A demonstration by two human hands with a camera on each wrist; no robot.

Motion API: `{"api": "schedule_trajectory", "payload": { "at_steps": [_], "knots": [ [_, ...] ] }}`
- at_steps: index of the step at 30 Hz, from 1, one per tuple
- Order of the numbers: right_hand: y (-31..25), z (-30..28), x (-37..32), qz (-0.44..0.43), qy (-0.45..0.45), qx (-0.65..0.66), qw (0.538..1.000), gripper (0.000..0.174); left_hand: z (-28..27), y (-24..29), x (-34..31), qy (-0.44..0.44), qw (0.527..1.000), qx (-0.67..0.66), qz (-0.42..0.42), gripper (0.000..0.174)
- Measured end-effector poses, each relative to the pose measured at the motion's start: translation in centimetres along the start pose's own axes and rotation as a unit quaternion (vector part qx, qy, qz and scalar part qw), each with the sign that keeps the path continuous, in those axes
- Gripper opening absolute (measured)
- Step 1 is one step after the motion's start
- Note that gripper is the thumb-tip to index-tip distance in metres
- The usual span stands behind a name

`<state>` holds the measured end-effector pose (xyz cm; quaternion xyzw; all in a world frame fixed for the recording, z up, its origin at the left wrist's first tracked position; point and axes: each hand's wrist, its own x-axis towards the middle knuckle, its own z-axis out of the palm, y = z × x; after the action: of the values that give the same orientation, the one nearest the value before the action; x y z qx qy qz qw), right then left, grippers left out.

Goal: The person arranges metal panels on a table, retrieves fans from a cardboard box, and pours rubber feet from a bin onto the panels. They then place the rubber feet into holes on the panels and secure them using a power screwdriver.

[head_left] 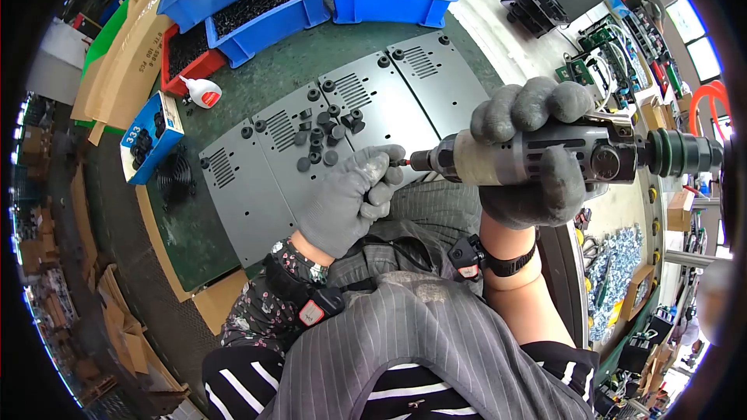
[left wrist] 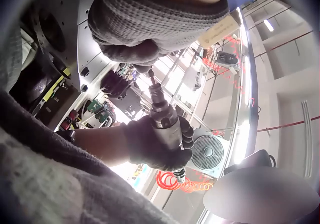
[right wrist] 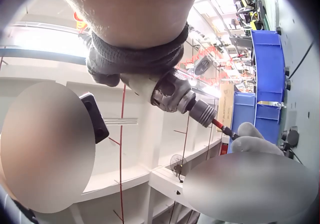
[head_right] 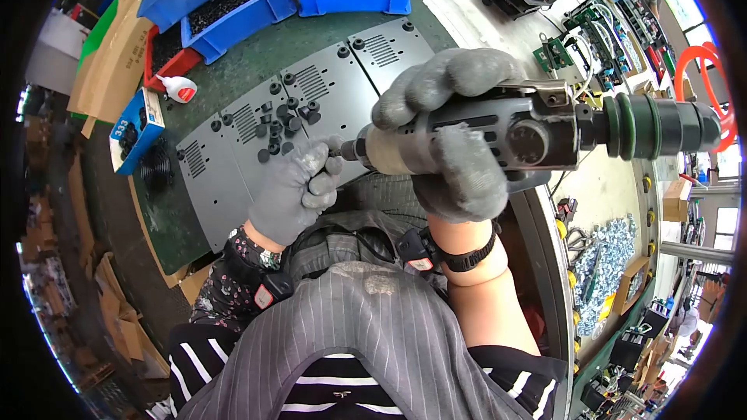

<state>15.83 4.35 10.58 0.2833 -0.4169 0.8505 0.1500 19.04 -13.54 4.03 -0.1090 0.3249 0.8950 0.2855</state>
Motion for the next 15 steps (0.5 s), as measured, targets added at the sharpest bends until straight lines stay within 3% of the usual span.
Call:
{"api": "schedule_trajectory", "payload": {
  "at_steps": [2, 3, 4, 5, 6, 7, 8, 9, 10, 12, 15],
  "knots": [
    [-0.2, -0.6, -0.2, 0.011, 0.061, 0.045, 0.997, 0.037, -1.0, -0.3, 0.2, -0.092, 0.995, -0.029, -0.015, 0.023],
    [-0.3, -0.5, -0.3, 0.015, 0.084, 0.066, 0.994, 0.038, -1.0, -0.4, 0.1, -0.091, 0.995, -0.026, -0.016, 0.023],
    [-0.2, -1.4, -0.4, 0.026, 0.086, 0.133, 0.987, 0.034, -1.1, -0.5, 0.0, 0.008, 0.978, 0.202, 0.041, 0.025],
    [-0.1, -2.1, -0.5, 0.022, 0.1, 0.129, 0.986, 0.034, -1.1, -0.5, -0.1, 0.107, 0.898, 0.417, 0.096, 0.027],
    [-0.1, -2.7, -0.5, 0.019, 0.113, 0.126, 0.985, 0.034, -1.2, 0.0, 0.1, 0.109, 0.897, 0.417, 0.096, 0.027],
    [-0.1, -3.2, -0.7, 0.018, 0.113, 0.128, 0.985, 0.034, -1.5, 1.0, 0.7, 0.104, 0.799, 0.548, 0.226, 0.031],
    [-0.1, -3.7, -0.8, 0.018, 0.136, 0.117, 0.984, 0.035, -1.6, 1.8, 1.1, 0.094, 0.666, 0.655, 0.344, 0.035],
    [-0.1, -4.0, -0.9, 0.018, 0.159, 0.107, 0.981, 0.036, -0.4, 3.0, 0.5, 0.141, 0.55, 0.758, 0.321, 0.035],
    [-0.2, -4.3, -1.0, 0.018, 0.16, 0.109, 0.981, 0.036, 0.3, 3.3, 0.4, 0.142, 0.549, 0.759, 0.321, 0.035],
    [-0.3, -4.5, -1.1, 0.019, 0.164, 0.098, 0.981, 0.038, 1.2, 3.3, 0.4, 0.178, 0.418, 0.866, 0.209, 0.033],
    [-0.7, -4.6, -1.2, 0.017, 0.164, 0.087, 0.982, 0.038, 0.7, 2.5, 0.2, 0.138, 0.423, 0.873, 0.198, 0.03]
  ]
}}
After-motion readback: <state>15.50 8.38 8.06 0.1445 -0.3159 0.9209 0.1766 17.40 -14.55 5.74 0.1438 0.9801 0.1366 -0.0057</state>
